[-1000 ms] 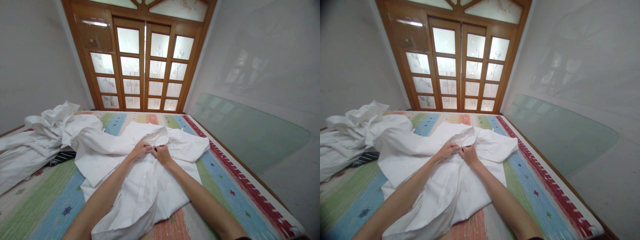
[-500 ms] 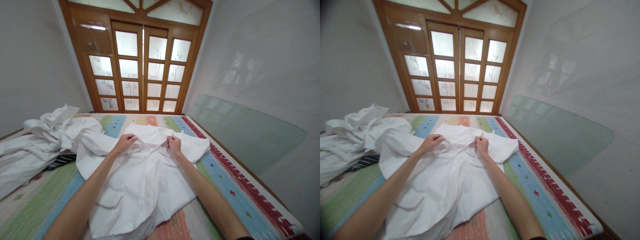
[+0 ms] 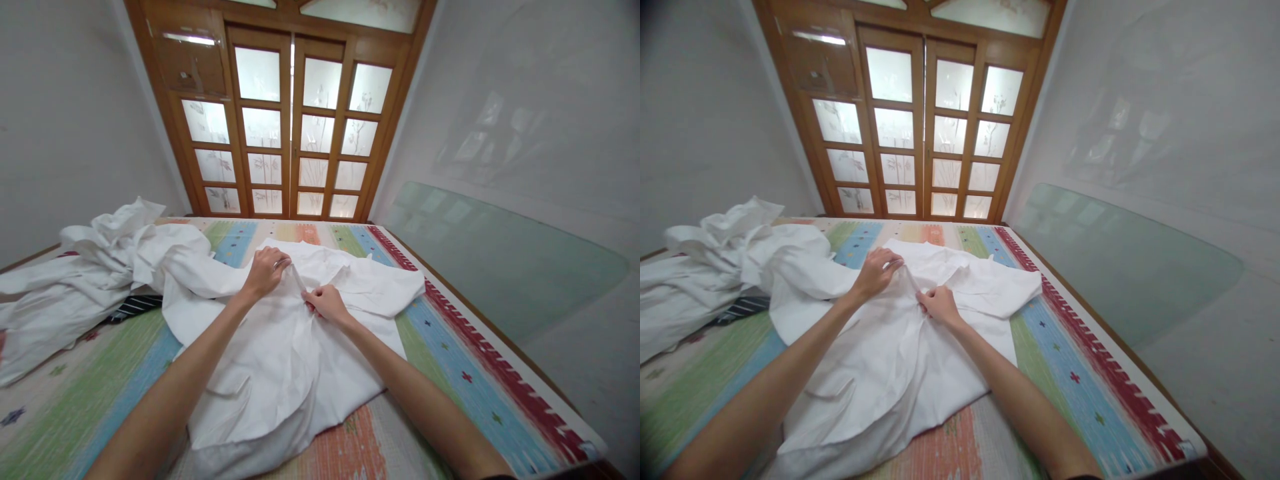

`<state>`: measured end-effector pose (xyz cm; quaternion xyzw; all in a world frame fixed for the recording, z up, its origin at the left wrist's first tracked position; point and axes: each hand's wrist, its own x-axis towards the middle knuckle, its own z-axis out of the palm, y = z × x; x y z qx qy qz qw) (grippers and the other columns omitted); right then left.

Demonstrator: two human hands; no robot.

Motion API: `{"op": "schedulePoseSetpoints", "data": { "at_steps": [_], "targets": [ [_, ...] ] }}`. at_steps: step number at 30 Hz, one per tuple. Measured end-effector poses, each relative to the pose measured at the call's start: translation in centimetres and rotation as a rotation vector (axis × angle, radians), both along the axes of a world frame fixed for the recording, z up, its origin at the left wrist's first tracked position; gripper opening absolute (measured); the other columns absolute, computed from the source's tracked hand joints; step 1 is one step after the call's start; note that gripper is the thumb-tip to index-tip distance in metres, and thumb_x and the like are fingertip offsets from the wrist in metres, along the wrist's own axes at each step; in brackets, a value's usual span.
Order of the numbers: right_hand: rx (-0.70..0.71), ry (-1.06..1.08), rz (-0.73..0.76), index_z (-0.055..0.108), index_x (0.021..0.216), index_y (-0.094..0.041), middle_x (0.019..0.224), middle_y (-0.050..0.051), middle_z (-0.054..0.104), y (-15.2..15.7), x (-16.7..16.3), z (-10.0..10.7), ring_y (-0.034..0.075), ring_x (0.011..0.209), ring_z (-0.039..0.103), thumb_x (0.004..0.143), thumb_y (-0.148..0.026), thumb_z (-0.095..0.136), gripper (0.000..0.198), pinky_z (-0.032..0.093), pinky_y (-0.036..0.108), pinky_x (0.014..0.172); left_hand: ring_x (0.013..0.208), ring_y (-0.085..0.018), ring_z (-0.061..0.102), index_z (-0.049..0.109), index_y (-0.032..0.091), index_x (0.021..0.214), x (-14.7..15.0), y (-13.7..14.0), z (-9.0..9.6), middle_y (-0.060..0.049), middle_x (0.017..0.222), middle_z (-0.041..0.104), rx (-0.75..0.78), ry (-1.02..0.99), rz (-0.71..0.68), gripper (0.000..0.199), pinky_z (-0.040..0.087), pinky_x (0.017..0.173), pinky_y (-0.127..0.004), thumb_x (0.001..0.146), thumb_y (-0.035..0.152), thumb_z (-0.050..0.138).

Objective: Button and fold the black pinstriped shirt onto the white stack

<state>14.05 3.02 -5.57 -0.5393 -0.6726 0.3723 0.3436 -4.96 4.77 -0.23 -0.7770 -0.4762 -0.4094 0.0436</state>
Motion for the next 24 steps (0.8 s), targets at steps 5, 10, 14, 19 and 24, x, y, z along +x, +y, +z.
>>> {"op": "schedulePoseSetpoints", "data": {
  "at_steps": [5, 10, 14, 19, 24],
  "targets": [
    [-0.102, 0.115, 0.105, 0.056, 0.046, -0.018, 0.035, -0.004, 0.051, 0.0, 0.7, 0.0, 0.007, 0.029, 0.041, 0.073, -0.026, 0.063, 0.029, 0.029, 0.018, 0.034, 0.083, -0.022, 0.054, 0.063, 0.019, 0.077, 0.1, 0.4, 0.0, -0.006, 0.079, 0.065, 0.048, -0.042, 0.043, 0.014, 0.038, 0.08, -0.036, 0.087, 0.021, 0.053],
    [-0.142, 0.389, 0.06, 0.054, 0.053, -0.017, 0.047, 0.0, 0.06, 1.8, 0.9, 1.6, 0.011, 0.037, 0.055, 0.072, -0.03, 0.066, 0.026, 0.04, 0.018, 0.034, 0.077, -0.02, 0.054, 0.062, 0.019, 0.072, -0.2, 1.6, 0.6, -0.004, 0.074, 0.063, 0.111, -0.161, 0.142, 0.014, 0.041, 0.079, -0.034, 0.084, 0.02, 0.056],
    [0.112, 0.491, -0.095, 0.056, 0.056, -0.016, 0.052, 0.001, 0.061, 4.1, 0.9, 4.7, 0.012, 0.044, 0.059, 0.075, -0.036, 0.065, 0.029, 0.047, 0.02, 0.04, 0.079, -0.02, 0.054, 0.063, 0.02, 0.073, -0.5, 2.7, 2.1, -0.003, 0.075, 0.064, 0.188, -0.255, 0.242, 0.015, 0.041, 0.081, -0.033, 0.085, 0.023, 0.055],
    [0.293, 0.462, -0.071, 0.055, 0.059, -0.018, 0.054, 0.001, 0.06, 4.2, 0.8, 6.1, 0.009, 0.042, 0.052, 0.078, -0.043, 0.059, 0.032, 0.042, 0.019, 0.038, 0.084, -0.023, 0.054, 0.064, 0.019, 0.077, -1.0, 2.9, 3.0, -0.006, 0.08, 0.065, 0.221, -0.274, 0.341, 0.016, 0.041, 0.084, -0.038, 0.086, 0.024, 0.052],
    [0.167, 0.423, 0.003, 0.056, 0.057, -0.018, 0.052, 0.001, 0.061, 2.9, 0.9, 3.7, 0.01, 0.04, 0.049, 0.074, -0.041, 0.058, 0.029, 0.039, 0.021, 0.036, 0.107, -0.028, 0.053, 0.064, 0.018, 0.1, -0.3, 0.7, 2.0, -0.01, 0.106, 0.065, 0.176, 0.048, 0.13, 0.027, 0.036, 0.095, -0.044, 0.076, 0.011, 0.054]
  ]
}}
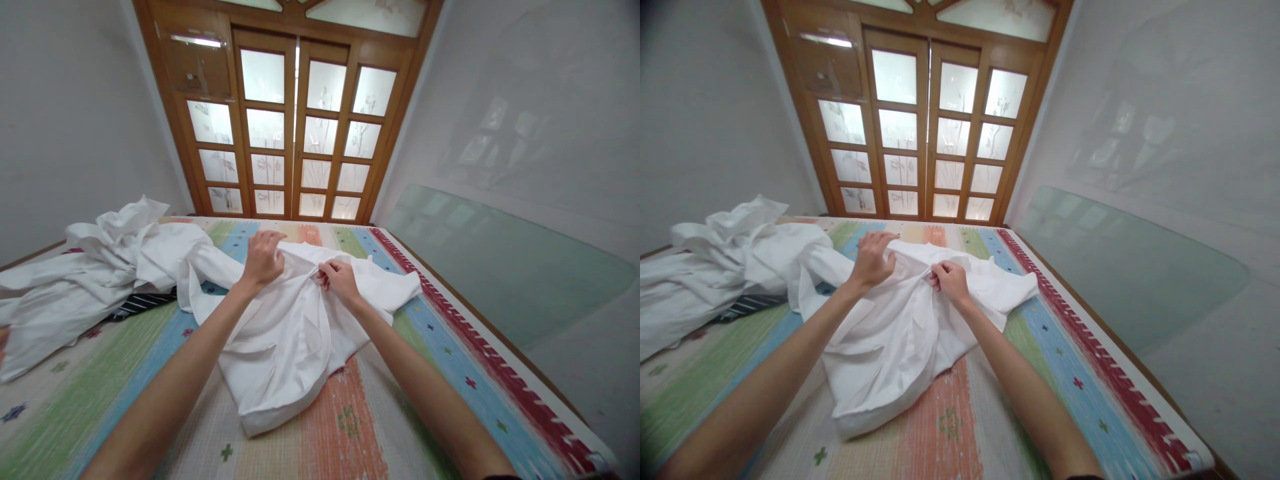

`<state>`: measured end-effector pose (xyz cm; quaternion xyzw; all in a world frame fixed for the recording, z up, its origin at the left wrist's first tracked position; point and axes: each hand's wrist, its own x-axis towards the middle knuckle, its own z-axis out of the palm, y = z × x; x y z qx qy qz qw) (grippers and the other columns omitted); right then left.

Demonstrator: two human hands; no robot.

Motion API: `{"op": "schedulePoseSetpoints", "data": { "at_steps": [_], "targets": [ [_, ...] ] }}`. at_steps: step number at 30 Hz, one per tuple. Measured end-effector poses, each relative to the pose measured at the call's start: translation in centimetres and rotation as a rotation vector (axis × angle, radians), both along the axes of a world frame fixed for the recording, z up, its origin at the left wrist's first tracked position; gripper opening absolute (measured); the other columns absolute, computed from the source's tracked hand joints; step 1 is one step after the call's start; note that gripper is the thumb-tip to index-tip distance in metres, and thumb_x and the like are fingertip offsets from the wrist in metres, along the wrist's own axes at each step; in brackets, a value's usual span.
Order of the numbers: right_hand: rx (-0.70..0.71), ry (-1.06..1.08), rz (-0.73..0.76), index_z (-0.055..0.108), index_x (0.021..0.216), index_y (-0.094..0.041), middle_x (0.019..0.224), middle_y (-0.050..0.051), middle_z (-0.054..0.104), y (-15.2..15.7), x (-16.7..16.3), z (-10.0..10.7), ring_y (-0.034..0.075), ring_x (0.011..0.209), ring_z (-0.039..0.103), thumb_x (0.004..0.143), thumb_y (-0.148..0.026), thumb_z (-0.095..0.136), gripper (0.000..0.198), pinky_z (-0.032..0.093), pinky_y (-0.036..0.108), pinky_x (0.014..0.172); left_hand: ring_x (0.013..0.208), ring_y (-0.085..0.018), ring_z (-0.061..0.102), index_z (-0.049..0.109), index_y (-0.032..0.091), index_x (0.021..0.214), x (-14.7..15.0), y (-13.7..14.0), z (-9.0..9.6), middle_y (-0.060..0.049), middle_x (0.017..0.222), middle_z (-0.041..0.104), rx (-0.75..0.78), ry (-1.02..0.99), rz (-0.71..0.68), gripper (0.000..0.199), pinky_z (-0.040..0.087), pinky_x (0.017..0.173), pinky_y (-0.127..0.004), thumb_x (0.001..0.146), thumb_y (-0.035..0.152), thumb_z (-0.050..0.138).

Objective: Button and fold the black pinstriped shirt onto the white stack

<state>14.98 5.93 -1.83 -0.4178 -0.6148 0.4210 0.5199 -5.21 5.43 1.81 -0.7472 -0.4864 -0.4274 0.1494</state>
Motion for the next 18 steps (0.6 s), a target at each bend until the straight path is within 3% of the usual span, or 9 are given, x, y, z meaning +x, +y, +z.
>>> {"op": "schedulePoseSetpoints", "data": {
  "at_steps": [2, 4, 9, 15, 18],
  "targets": [
    [-0.005, -0.01, 0.008, 0.057, 0.056, -0.018, 0.05, 0.0, 0.06, -0.2, 0.1, -0.8, 0.01, 0.039, 0.048, 0.075, -0.039, 0.057, 0.028, 0.038, 0.021, 0.037, 0.109, -0.025, 0.054, 0.064, 0.018, 0.104, 1.0, -0.8, -0.6, -0.009, 0.111, 0.064, -0.071, 0.161, -0.256, 0.029, 0.034, 0.102, -0.042, 0.076, 0.013, 0.056],
    [0.014, -0.022, 0.018, 0.058, 0.056, -0.018, 0.048, -0.001, 0.058, -0.4, 0.1, -1.1, 0.01, 0.038, 0.046, 0.075, -0.038, 0.057, 0.027, 0.037, 0.022, 0.037, 0.1, -0.022, 0.058, 0.065, 0.018, 0.097, 2.2, -1.1, -1.2, -0.008, 0.101, 0.066, -0.19, 0.21, -0.407, 0.019, 0.038, 0.1, -0.039, 0.082, 0.019, 0.055],
    [0.044, -0.088, 0.036, 0.061, 0.058, -0.018, 0.046, -0.002, 0.056, -0.9, 0.5, -1.2, 0.01, 0.038, 0.045, 0.077, -0.038, 0.055, 0.028, 0.036, 0.021, 0.038, 0.078, -0.018, 0.06, 0.064, 0.016, 0.085, 3.6, -0.3, -3.3, -0.007, 0.084, 0.066, -0.364, 0.009, -0.391, 0.015, 0.046, 0.073, -0.029, 0.089, 0.025, 0.052],
    [0.131, -0.088, -0.029, 0.058, 0.055, -0.019, 0.048, -0.003, 0.054, -1.3, 0.7, -2.3, 0.009, 0.04, 0.045, 0.078, -0.037, 0.057, 0.029, 0.038, 0.022, 0.043, 0.069, -0.016, 0.055, 0.057, 0.018, 0.071, 4.1, -0.3, -5.2, -0.004, 0.072, 0.058, -0.346, 0.065, -0.377, 0.022, 0.044, 0.068, -0.028, 0.09, 0.024, 0.049],
    [0.066, -0.012, -0.035, 0.056, 0.054, -0.02, 0.046, -0.004, 0.052, -1.0, 0.3, -2.8, 0.009, 0.037, 0.043, 0.075, -0.036, 0.058, 0.027, 0.036, 0.022, 0.04, 0.069, -0.016, 0.055, 0.054, 0.019, 0.072, 4.4, -0.6, -5.9, -0.003, 0.072, 0.058, -0.345, 0.053, -0.368, 0.024, 0.044, 0.068, -0.028, 0.092, 0.025, 0.044]
  ]
}}
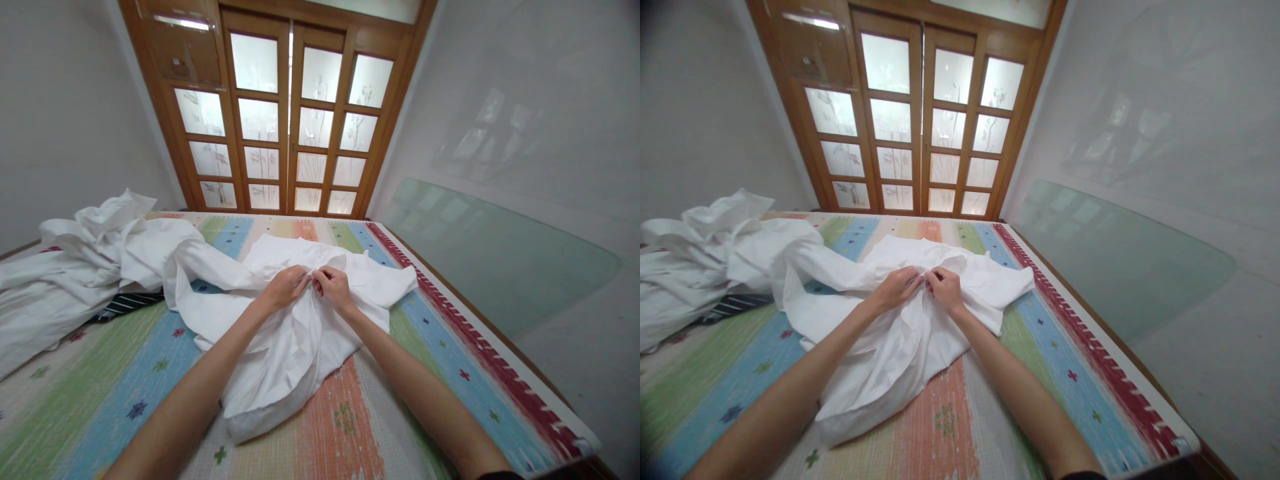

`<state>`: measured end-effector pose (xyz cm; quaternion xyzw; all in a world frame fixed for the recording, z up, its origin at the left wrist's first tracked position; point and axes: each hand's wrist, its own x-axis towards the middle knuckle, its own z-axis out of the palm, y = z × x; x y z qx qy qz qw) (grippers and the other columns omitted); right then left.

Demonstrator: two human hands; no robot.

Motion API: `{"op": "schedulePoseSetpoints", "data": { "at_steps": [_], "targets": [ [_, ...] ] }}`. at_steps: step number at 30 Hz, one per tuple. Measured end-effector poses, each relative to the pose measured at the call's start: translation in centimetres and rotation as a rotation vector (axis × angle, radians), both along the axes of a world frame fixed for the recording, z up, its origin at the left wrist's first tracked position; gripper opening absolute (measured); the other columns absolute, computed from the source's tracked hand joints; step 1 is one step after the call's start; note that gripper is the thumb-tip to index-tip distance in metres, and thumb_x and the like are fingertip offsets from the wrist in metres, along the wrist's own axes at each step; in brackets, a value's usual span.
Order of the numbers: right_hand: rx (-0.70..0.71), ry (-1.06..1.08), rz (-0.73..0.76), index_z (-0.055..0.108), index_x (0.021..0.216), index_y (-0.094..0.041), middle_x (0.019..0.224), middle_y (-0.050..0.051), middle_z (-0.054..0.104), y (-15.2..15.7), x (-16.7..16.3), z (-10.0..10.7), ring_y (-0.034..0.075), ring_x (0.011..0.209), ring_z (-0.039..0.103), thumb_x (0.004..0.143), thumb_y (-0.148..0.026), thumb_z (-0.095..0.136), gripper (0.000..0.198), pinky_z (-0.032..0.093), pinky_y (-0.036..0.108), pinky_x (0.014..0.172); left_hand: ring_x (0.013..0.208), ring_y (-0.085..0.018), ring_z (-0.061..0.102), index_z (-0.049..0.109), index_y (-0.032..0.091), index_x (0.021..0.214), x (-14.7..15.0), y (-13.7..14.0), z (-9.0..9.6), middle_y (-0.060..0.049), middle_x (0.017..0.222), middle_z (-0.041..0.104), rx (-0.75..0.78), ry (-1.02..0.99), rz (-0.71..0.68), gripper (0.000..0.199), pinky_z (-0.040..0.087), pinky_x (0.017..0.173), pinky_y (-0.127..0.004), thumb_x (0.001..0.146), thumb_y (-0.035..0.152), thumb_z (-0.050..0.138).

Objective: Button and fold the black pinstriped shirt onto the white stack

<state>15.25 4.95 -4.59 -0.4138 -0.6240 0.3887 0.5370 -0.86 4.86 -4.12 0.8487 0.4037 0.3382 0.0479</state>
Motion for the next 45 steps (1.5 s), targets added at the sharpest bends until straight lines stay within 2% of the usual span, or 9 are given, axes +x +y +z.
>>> {"op": "schedulePoseSetpoints", "data": {
  "at_steps": [9, 19, 24, 31, 34, 36, 39, 42, 45],
  "targets": [
    [-0.202, 0.225, 0.055, 0.052, 0.057, -0.02, 0.047, -0.005, 0.055, 0.8, -1.1, -0.9, 0.009, 0.035, 0.046, 0.067, -0.035, 0.061, 0.021, 0.035, 0.02, 0.032, 0.07, -0.015, 0.058, 0.064, 0.016, 0.078, 0.2, -0.6, -0.3, -0.003, 0.077, 0.067, -0.17, -0.223, 0.013, 0.029, 0.044, 0.069, -0.026, 0.091, 0.033, 0.044],
    [-0.012, -0.028, 0.053, 0.054, 0.063, -0.02, 0.047, -0.004, 0.056, 0.0, -0.7, -2.8, 0.011, 0.042, 0.051, 0.076, -0.037, 0.059, 0.022, 0.042, 0.023, 0.045, 0.068, -0.016, 0.062, 0.073, 0.015, 0.074, -0.3, -0.9, -1.4, 0.001, 0.069, 0.07, -0.378, -0.385, 0.032, 0.032, 0.043, 0.062, -0.022, 0.08, 0.04, 0.055],
    [-0.025, -0.032, 0.072, 0.056, 0.062, -0.021, 0.048, -0.003, 0.057, 0.0, -0.5, -2.7, 0.013, 0.044, 0.053, 0.077, -0.038, 0.058, 0.023, 0.043, 0.025, 0.047, 0.068, -0.017, 0.063, 0.076, 0.015, 0.076, -0.1, -1.0, -1.5, 0.0, 0.072, 0.072, -0.392, -0.42, 0.022, 0.033, 0.043, 0.062, -0.022, 0.08, 0.041, 0.057],
    [-0.05, -0.013, 0.019, 0.054, 0.058, -0.021, 0.045, -0.004, 0.056, -0.6, -0.9, -2.6, 0.012, 0.04, 0.051, 0.075, -0.033, 0.056, 0.021, 0.042, 0.023, 0.044, 0.058, -0.012, 0.058, 0.072, 0.014, 0.063, 0.3, -1.2, -1.7, 0.001, 0.059, 0.067, -0.288, -0.322, 0.115, 0.027, 0.038, 0.055, -0.02, 0.079, 0.026, 0.055],
    [-0.047, -0.024, -0.007, 0.053, 0.058, -0.021, 0.042, -0.005, 0.054, -0.6, -1.0, -2.9, 0.012, 0.037, 0.049, 0.075, -0.032, 0.056, 0.021, 0.039, 0.022, 0.041, 0.054, -0.011, 0.056, 0.07, 0.015, 0.057, 0.6, -1.5, -1.8, 0.001, 0.056, 0.067, -0.212, -0.252, 0.128, 0.025, 0.041, 0.056, -0.02, 0.078, 0.019, 0.056],
    [-0.044, -0.025, -0.047, 0.051, 0.057, -0.021, 0.041, -0.006, 0.051, -0.5, -0.9, -3.1, 0.011, 0.036, 0.047, 0.075, -0.033, 0.055, 0.022, 0.036, 0.022, 0.039, 0.058, -0.012, 0.061, 0.073, 0.018, 0.064, 0.9, -1.7, -1.6, 0.0, 0.063, 0.071, -0.176, -0.247, 0.132, 0.021, 0.046, 0.06, -0.021, 0.076, 0.013, 0.056],
    [-0.037, -0.04, -0.11, 0.049, 0.056, -0.021, 0.042, -0.006, 0.048, 0.0, -0.6, -3.2, 0.011, 0.035, 0.044, 0.074, -0.034, 0.053, 0.023, 0.034, 0.022, 0.04, 0.071, -0.015, 0.068, 0.076, 0.023, 0.082, 1.2, -1.9, -0.7, 0.0, 0.082, 0.076, -0.102, -0.248, 0.093, 0.029, 0.051, 0.071, -0.024, 0.072, 0.005, 0.055],
    [0.012, -0.087, -0.182, 0.047, 0.056, -0.022, 0.043, -0.007, 0.045, 0.6, 0.1, -2.6, 0.011, 0.04, 0.043, 0.074, -0.033, 0.052, 0.021, 0.034, 0.022, 0.044, 0.082, -0.019, 0.071, 0.075, 0.022, 0.091, 0.1, -1.8, 0.8, -0.004, 0.092, 0.076, 0.002, -0.216, 0.106, 0.023, 0.053, 0.079, -0.028, 0.077, 0.014, 0.06],
    [0.058, -0.073, -0.297, 0.044, 0.055, -0.022, 0.047, -0.006, 0.043, 1.4, 1.7, -1.2, 0.012, 0.047, 0.041, 0.073, -0.032, 0.05, 0.022, 0.033, 0.023, 0.048, 0.085, -0.022, 0.071, 0.075, 0.02, 0.089, -2.6, -1.3, 2.3, -0.006, 0.093, 0.076, 0.078, -0.206, 0.219, 0.016, 0.052, 0.081, -0.03, 0.08, 0.027, 0.063]
  ]
}}
